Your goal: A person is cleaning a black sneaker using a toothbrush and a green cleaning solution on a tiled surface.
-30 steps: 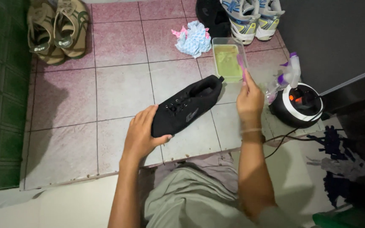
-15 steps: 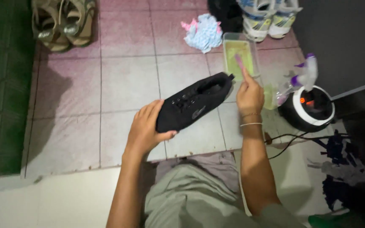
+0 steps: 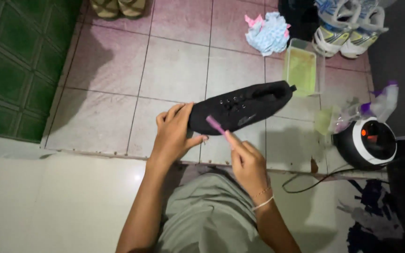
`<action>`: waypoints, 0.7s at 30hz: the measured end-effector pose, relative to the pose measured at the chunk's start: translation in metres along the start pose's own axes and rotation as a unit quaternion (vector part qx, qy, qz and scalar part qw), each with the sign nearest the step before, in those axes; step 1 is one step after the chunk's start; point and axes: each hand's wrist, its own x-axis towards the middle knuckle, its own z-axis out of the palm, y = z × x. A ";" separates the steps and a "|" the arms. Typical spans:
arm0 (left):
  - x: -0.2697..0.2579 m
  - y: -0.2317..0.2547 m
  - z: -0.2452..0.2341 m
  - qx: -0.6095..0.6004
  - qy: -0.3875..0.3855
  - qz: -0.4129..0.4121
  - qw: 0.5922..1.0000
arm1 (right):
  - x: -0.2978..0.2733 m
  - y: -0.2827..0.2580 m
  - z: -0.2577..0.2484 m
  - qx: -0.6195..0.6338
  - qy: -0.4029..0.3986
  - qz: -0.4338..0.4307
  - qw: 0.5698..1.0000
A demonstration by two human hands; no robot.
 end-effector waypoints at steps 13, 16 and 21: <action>-0.011 -0.001 -0.002 -0.018 0.047 0.039 0.998 | -0.006 -0.026 0.012 -0.010 -0.044 0.024 0.999; -0.014 -0.001 -0.001 -0.023 0.047 0.040 0.998 | -0.009 -0.020 0.004 -0.058 -0.018 0.055 0.997; -0.014 -0.002 0.000 -0.010 0.041 0.043 0.998 | -0.011 -0.027 -0.004 -0.031 -0.064 0.076 0.995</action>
